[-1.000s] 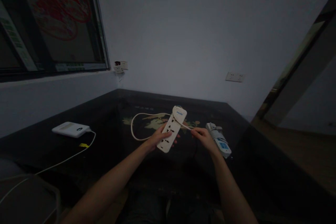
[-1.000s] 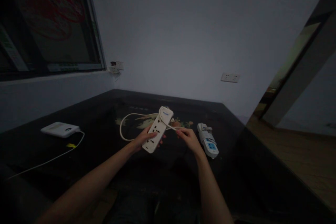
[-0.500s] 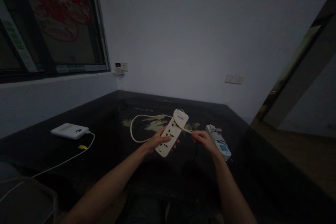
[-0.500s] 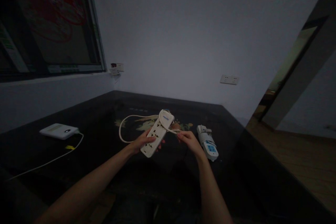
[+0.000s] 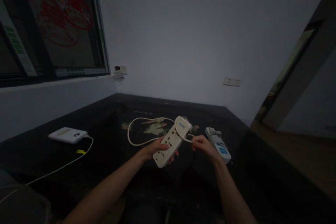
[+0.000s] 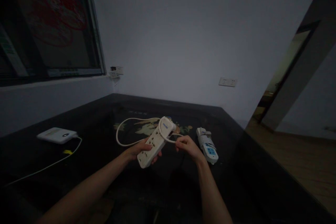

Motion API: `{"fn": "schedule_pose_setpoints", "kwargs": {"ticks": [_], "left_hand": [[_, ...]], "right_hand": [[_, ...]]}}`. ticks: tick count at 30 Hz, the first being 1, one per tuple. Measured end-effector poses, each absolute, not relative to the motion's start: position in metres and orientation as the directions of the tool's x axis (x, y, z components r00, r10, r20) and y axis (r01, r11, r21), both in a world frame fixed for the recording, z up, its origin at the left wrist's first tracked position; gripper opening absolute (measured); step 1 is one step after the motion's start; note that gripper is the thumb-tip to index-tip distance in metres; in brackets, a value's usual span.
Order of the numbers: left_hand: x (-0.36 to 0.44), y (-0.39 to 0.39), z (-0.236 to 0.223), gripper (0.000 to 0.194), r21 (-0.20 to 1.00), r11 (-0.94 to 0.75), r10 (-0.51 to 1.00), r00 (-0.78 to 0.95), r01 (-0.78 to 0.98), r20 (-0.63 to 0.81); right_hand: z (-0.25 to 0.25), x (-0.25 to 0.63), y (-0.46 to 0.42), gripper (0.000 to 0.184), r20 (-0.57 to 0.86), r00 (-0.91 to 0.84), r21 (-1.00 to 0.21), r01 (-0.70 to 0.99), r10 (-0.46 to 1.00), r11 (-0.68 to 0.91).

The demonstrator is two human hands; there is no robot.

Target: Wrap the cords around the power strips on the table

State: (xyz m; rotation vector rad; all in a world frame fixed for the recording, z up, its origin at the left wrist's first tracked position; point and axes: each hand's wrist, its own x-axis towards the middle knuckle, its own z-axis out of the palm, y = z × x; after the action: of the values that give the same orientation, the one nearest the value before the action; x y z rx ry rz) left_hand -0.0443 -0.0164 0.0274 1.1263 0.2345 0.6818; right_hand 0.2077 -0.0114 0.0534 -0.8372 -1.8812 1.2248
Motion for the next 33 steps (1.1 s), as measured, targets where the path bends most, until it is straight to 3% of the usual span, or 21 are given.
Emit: {"fn": "schedule_pose_setpoints", "kwargs": {"ticks": [6,11,16,23,33], "left_hand": [[-0.047,-0.019,0.033,0.056,0.911,0.258,0.573,0.810,-0.322,0.124],[-0.044,-0.020,0.039,0.066,0.951,0.083,0.702,0.695,-0.298,0.156],[-0.042,-0.013,0.036,0.067,0.983,-0.122,0.831,0.528,-0.138,0.177],[-0.040,0.001,0.028,0.064,0.884,-0.455,0.842,0.375,0.108,0.388],[-0.033,-0.007,0.024,0.057,0.762,-0.550,0.830,0.329,0.343,0.451]], "right_hand": [[0.053,0.211,-0.012,0.051,0.161,-0.564,-0.951,0.129,0.810,0.280],[0.056,0.211,-0.013,0.044,0.175,-0.517,-0.949,0.139,0.838,0.284],[0.058,0.209,-0.014,0.041,0.214,-0.416,-0.951,0.117,0.884,0.285],[0.064,0.206,-0.017,0.031,0.360,-0.326,-0.878,0.197,0.874,0.435],[0.063,0.172,-0.025,0.029,0.541,-0.267,-0.688,0.405,0.797,0.602]]}}
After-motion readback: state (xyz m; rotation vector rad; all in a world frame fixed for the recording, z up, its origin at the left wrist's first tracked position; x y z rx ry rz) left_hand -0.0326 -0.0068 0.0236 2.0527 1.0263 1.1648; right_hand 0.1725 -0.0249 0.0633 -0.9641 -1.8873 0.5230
